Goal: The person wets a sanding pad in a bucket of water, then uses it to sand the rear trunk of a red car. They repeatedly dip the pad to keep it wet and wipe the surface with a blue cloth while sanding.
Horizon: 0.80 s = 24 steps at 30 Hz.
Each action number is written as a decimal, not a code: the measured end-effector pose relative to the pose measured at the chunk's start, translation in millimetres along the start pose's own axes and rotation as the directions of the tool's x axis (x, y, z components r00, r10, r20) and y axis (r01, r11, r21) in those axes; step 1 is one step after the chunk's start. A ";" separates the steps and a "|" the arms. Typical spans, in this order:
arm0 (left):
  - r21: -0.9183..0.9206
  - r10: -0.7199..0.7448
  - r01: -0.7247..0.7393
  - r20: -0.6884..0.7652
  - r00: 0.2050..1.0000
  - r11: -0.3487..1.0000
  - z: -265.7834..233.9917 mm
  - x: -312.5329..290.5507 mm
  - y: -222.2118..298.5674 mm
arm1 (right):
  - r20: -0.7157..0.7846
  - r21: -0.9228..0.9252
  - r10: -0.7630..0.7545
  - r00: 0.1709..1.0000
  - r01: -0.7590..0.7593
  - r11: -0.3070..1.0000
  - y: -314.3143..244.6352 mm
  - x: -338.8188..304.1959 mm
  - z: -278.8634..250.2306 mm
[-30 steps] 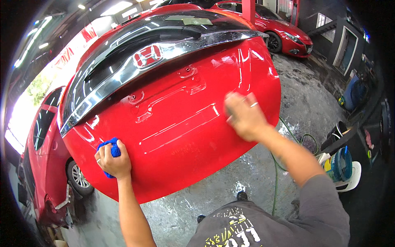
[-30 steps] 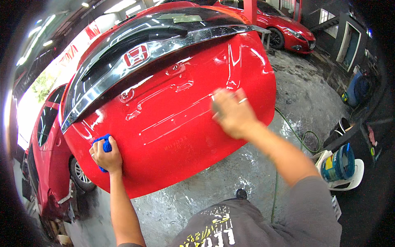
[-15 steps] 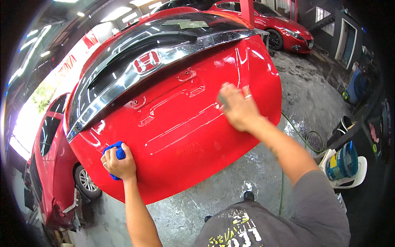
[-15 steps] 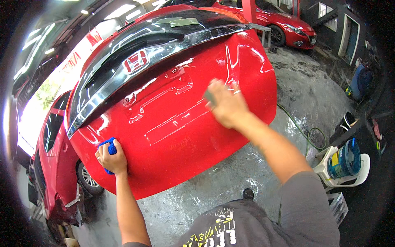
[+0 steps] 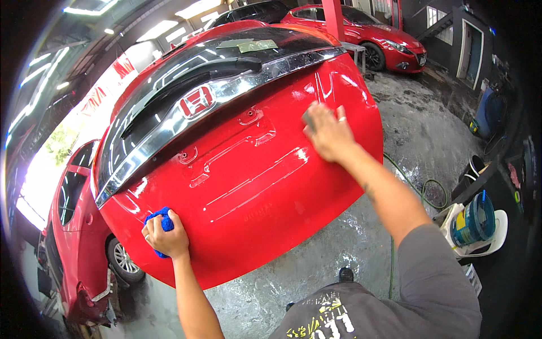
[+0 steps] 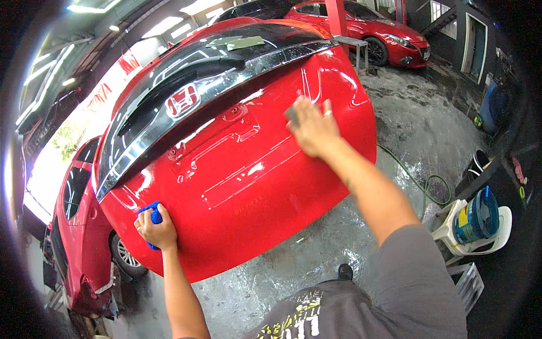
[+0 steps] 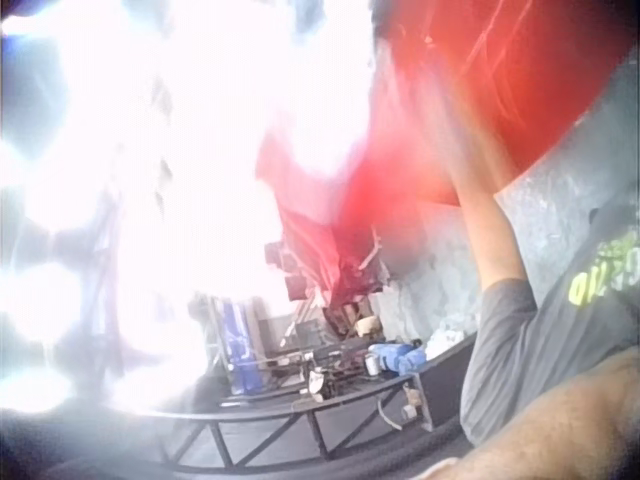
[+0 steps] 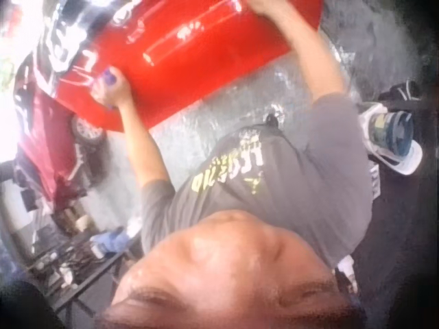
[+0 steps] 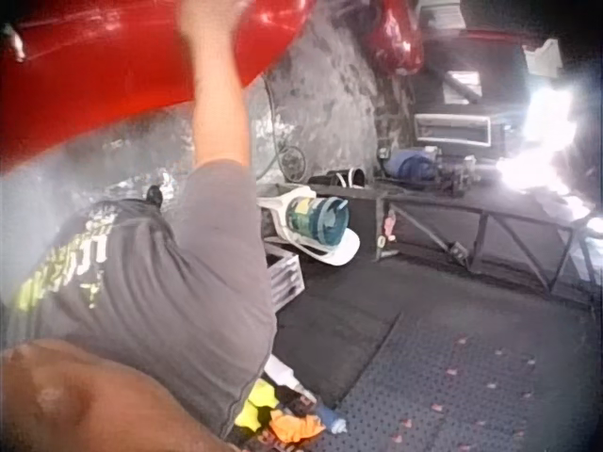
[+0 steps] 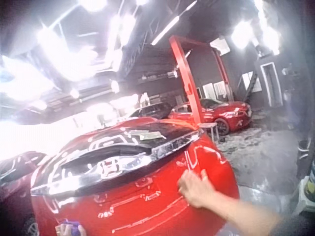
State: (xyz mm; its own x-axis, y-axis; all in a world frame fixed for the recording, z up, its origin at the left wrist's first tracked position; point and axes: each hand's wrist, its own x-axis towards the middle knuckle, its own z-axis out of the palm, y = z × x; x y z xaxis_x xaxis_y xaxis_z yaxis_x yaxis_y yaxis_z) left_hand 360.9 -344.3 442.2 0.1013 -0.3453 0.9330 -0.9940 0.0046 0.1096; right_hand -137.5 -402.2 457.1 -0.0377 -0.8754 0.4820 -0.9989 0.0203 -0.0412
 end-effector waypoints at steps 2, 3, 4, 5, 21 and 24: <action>-0.019 0.005 -0.005 0.028 1.000 1.000 3.2 -5.0 4.7 | 0.063 0.041 0.029 0.998 -0.031 0.999 7.6 6.1 -5.3; -0.021 0.008 -0.007 0.034 0.999 1.000 6.1 -6.2 7.9 | 0.044 0.060 0.041 0.998 -0.043 0.997 -9.5 2.5 6.4; -0.013 0.007 -0.007 0.035 0.999 1.000 6.8 -8.5 5.5 | 0.023 0.084 0.042 0.999 -0.044 0.995 -29.8 -2.9 13.7; 0.010 0.004 -0.004 0.027 1.000 1.000 4.1 -6.8 -1.5 | 0.044 0.115 -0.066 0.997 0.060 0.992 -57.8 -23.5 13.9; 0.033 0.010 -0.010 -0.002 1.000 0.999 -6.7 -5.0 -7.0 | 0.089 0.155 -0.329 0.940 0.314 0.937 -68.5 -56.6 2.7; -0.034 -0.026 0.027 0.034 0.999 0.999 0.0 -4.2 4.7 | -0.080 0.115 -0.278 0.957 0.286 0.951 -64.7 10.1 7.3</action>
State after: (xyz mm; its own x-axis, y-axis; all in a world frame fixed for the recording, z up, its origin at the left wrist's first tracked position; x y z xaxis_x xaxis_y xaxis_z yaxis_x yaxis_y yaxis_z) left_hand 355.8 -342.8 438.8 0.1254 -0.3772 0.9176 -0.9889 0.0271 0.1463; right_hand -73.1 -415.8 458.2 0.2393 -0.8049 0.5431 -0.9581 -0.2866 -0.0025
